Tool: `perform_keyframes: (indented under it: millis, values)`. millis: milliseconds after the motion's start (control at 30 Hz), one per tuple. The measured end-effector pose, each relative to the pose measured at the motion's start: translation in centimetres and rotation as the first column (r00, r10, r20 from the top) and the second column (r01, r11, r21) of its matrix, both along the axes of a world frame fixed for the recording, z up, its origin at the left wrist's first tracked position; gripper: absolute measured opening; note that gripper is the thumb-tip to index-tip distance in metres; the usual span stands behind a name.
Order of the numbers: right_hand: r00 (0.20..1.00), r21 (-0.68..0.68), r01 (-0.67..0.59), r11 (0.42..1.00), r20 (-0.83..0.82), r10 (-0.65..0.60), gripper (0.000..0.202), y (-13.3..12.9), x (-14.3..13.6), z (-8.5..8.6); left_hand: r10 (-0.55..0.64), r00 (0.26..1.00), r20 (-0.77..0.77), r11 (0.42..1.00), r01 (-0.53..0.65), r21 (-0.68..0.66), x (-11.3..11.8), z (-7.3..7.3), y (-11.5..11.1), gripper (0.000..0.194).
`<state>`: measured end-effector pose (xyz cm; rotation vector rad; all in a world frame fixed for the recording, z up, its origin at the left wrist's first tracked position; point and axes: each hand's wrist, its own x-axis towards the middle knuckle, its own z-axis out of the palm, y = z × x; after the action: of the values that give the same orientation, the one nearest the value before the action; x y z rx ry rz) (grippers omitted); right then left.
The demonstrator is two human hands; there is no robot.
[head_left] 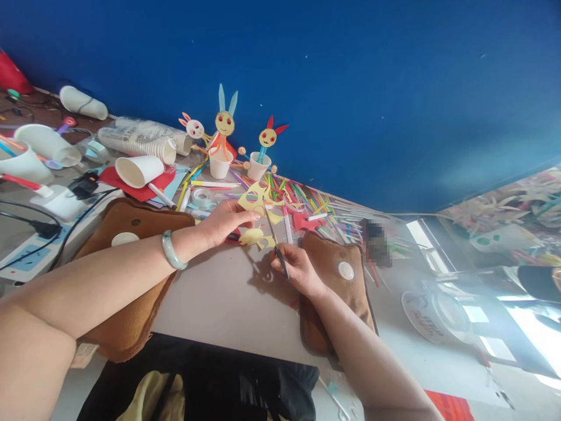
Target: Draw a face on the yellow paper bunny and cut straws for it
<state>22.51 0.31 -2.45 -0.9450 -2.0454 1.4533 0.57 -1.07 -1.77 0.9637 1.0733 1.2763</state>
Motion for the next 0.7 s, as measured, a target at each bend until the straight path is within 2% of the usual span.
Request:
perform_keyframes:
  millis: [300, 500, 700]
  values:
    - [1.000, -0.023, -0.010, 1.000, -0.007, 0.010, 0.051, -0.13, -0.17, 0.30, -0.035, 0.999, -0.006, 0.999, 0.035, -0.013, -0.03, 0.03, -0.17, 0.024]
    - [1.000, -0.005, -0.008, 1.000, -0.006, 0.008, 0.050, -0.12, -0.09, 0.14, -0.021, 0.999, -0.036, 0.996, 0.017, -0.090, -0.16, -0.03, -0.15, 0.023]
    - [1.000, -0.009, -0.006, 1.000, -0.008, 0.006, 0.048, -0.07, -0.04, 0.03, -0.025, 1.000, -0.006, 0.999, 0.024, -0.032, -0.13, -0.03, -0.12, 0.021]
